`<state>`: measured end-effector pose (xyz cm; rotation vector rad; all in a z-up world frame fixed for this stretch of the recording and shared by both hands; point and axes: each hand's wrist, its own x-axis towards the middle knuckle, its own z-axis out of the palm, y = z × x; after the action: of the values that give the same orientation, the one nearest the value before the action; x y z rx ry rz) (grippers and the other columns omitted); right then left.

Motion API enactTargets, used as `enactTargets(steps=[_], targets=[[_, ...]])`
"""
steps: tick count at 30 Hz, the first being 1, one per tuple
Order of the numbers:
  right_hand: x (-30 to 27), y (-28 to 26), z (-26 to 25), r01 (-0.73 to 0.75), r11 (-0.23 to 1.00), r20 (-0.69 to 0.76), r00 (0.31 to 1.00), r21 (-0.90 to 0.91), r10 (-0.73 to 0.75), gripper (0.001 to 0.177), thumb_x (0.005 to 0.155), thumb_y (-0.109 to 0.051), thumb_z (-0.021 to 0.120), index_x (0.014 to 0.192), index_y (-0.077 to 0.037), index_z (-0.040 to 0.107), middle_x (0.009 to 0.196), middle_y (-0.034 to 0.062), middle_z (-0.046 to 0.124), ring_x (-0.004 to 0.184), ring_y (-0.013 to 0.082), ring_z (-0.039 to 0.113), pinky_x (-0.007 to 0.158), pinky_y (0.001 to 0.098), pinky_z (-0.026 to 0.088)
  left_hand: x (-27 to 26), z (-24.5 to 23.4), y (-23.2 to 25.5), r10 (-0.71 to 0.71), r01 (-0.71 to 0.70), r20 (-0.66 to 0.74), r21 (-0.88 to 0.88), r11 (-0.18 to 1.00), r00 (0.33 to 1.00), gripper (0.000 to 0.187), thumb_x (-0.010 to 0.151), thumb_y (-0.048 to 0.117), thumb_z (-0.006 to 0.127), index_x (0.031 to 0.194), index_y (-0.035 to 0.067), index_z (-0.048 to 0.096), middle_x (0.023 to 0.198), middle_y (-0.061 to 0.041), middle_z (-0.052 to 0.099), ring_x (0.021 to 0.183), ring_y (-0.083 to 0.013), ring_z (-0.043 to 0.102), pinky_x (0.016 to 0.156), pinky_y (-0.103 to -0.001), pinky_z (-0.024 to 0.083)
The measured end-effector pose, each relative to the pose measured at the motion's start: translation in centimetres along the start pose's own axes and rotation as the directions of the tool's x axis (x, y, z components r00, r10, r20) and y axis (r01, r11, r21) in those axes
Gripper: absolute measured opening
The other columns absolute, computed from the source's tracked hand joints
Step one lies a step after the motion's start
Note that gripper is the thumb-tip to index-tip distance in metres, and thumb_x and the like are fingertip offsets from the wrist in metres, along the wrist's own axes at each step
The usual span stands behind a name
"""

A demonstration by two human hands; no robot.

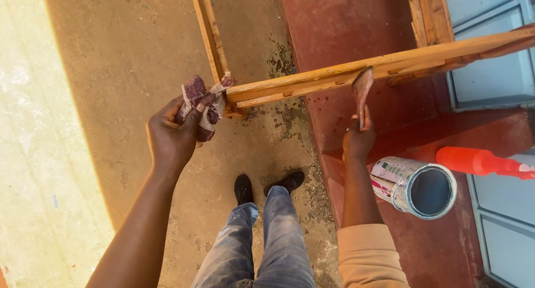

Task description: Varnishing a wooden bed frame using a paintbrush and a rag.

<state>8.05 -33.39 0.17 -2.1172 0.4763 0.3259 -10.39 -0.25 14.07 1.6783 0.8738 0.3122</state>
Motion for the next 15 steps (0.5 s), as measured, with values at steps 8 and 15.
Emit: enactTargets(steps=[8,15], targets=[[-7.1,1.0,9.5,0.140,0.988,0.025,0.990,0.058,-0.142,0.058,0.104,-0.016,0.055,0.159,-0.013,0.037,0.081,0.0051,0.063,0.044,0.0034,0.042,0.036,0.0229,0.040,1.8,5.0,0.1,0.057,-0.053,0.108,-0.042,0.998,0.992,0.027,0.098,0.012,0.071,0.123,0.004,0.074,0.087,-0.007,0.077,0.059,-0.0085,0.069,0.048,-0.027,0.059],[-4.0,4.0,5.1,-0.006,0.996,0.055,0.998,0.093,0.001,0.045,0.109,-0.020,0.056,0.153,-0.013,0.050,0.089,0.0080,0.067,0.048,0.0027,0.045,0.036,0.0203,0.038,1.9,6.2,0.5,0.034,-0.026,0.156,-0.053,0.998,0.987,0.030,0.098,0.013,0.070,0.126,0.001,0.071,0.077,-0.009,0.075,0.053,-0.0099,0.066,0.043,-0.028,0.054]])
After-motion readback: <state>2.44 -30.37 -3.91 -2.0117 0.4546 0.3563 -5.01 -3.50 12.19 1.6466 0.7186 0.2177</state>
